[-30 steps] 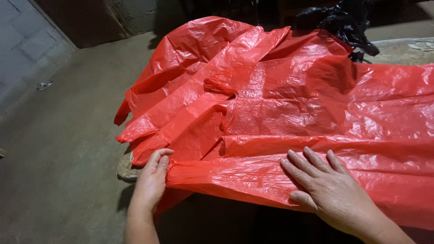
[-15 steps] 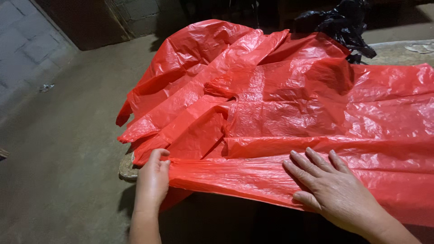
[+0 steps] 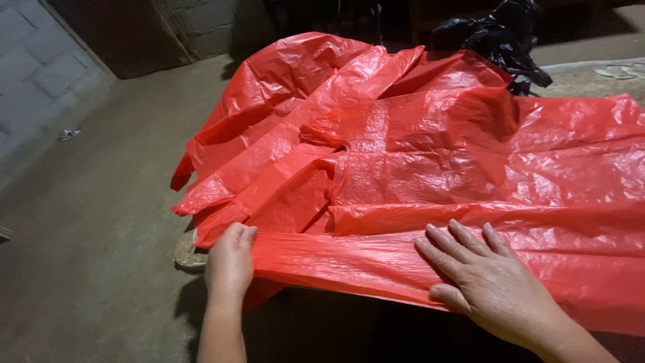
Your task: The person folds a red plastic sheet on a table, aligning edges and pressing folds to create a compact rectangular bundle. The folded bundle is placed on top of other similar bundles already on the table.
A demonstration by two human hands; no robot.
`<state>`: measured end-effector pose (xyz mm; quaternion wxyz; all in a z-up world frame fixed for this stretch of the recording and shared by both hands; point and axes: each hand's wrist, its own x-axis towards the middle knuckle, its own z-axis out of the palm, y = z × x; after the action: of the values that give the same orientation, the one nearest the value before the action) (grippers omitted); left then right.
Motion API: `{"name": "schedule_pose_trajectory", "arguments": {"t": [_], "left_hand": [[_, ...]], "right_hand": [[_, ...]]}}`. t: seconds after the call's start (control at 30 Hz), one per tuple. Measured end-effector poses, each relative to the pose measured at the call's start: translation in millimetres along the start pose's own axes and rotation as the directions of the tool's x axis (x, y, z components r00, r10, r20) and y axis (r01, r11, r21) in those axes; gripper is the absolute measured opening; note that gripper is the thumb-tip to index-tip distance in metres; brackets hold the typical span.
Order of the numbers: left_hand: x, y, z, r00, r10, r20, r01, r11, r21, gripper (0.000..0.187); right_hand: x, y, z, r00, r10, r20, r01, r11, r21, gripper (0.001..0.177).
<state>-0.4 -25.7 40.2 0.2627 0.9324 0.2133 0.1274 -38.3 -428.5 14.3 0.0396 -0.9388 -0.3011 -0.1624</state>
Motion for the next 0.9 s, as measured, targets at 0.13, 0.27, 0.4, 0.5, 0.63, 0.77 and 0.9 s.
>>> {"name": "schedule_pose_trajectory", "arguments": {"t": [0.13,0.27,0.4,0.5,0.63,0.77,0.9], "left_hand": [[8,-12,0,0.995,-0.095,0.026,0.096,0.995,-0.039,0.035],[20,-29,4,0.989,0.084,0.120,0.007,0.788,-0.615,0.032],[25,-39,10,0.981,0.050,0.186,0.108,0.655,-0.748,0.028],[19,-44,4,0.992,-0.016,0.122,0.100,0.675,-0.731,0.042],[1,-50,-10,0.973,-0.204,0.105,0.228,0.811,-0.540,0.074],[-8,-59,-2,0.957,-0.255,0.137,0.289,0.851,-0.438,0.078],[-5,-68,15,0.988,-0.137,0.073,0.148,0.976,-0.162,0.059]], "right_hand": [[0,1,-1,1.000,0.002,0.027,-0.002,1.000,0.015,0.077],[2,-1,-3,1.000,-0.005,0.023,0.004,1.000,0.021,0.078],[-2,1,-5,1.000,-0.001,0.023,0.000,0.999,0.044,0.077],[-1,0,-4,1.000,-0.003,0.009,0.002,0.999,0.044,0.077],[0,0,-3,1.000,0.003,-0.002,-0.003,1.000,0.030,0.077],[-2,0,-3,1.000,0.002,-0.010,-0.002,0.999,0.034,0.076],[-1,-1,-3,0.999,0.011,0.032,-0.012,1.000,0.029,0.077]]}}
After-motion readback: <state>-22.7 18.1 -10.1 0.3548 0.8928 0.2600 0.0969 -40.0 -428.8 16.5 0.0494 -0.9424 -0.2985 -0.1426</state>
